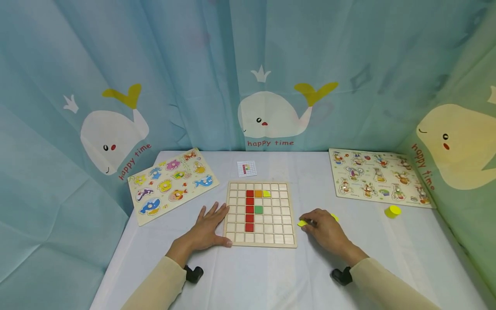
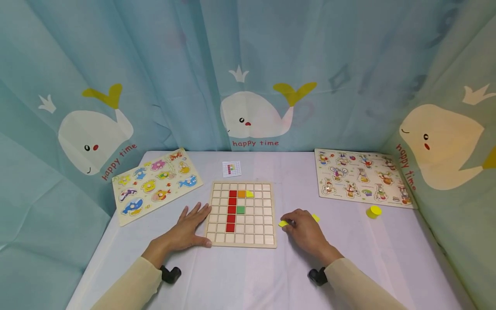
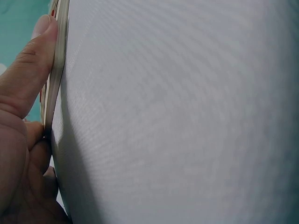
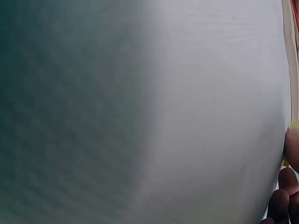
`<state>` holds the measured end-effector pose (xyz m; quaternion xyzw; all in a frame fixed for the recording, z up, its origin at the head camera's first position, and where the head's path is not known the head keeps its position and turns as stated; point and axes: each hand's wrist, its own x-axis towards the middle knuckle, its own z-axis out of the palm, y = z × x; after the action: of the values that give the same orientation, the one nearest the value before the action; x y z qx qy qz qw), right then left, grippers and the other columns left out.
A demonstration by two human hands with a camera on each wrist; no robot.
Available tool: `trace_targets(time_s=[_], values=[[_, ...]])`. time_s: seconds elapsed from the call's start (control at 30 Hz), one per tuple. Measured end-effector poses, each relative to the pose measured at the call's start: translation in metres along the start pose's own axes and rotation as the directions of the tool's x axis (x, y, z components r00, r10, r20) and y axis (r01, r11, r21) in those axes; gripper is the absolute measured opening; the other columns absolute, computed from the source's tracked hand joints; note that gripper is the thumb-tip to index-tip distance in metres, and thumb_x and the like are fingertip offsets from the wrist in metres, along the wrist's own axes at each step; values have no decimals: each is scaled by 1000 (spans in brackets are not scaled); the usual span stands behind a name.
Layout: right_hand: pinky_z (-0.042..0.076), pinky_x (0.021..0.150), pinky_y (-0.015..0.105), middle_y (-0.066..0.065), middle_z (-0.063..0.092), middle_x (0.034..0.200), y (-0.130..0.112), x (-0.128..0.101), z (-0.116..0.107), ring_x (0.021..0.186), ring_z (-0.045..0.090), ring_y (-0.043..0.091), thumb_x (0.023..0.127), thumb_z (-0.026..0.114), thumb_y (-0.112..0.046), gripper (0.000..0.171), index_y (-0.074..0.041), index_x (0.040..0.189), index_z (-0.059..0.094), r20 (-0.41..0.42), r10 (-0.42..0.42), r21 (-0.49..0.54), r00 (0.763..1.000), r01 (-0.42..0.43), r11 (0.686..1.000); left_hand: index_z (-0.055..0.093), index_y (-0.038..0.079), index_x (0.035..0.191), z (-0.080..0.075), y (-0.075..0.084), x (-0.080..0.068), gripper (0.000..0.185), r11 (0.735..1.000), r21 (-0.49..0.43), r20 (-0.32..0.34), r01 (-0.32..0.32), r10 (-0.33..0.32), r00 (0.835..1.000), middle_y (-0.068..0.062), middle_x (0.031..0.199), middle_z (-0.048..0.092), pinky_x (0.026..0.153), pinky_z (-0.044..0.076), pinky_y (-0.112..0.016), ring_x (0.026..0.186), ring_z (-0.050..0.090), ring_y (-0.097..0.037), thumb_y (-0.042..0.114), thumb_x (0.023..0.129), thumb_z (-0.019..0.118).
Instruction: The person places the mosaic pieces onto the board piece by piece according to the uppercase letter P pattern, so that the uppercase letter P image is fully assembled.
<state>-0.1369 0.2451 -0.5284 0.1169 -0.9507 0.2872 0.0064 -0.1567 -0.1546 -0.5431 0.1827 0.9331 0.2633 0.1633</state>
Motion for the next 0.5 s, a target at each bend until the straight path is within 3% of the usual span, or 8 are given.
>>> trace_targets(time_s=[0.17,0.37,0.5], values=[[55,82,40,4,76,108,5,3,-2,96,64,20,91,80,-9,23,-9,114,79,-20,1,19,1000,0,1000,29,15,168,0,0,0,116,1000,0,3,1,-1,1000,-2,176,25,134,-7,-54,166,5,-27,57,78,88],[51,73,32,5,71,105,7,5,-4,88,58,17,92,77,-1,28,-8,119,78,-30,-16,-16,999,15,1000,29,14,168,-1,0,0,115,1000,-5,6,2,-2,1000,-2,176,25,134,-8,-55,166,5,-27,55,79,88],[51,72,34,8,70,102,7,6,-6,85,60,18,92,78,-6,26,-3,118,75,-37,51,-32,998,-52,998,29,14,168,-2,1,0,114,1000,-6,9,7,-7,1000,-2,176,24,134,-8,-54,166,4,-26,54,79,88]])
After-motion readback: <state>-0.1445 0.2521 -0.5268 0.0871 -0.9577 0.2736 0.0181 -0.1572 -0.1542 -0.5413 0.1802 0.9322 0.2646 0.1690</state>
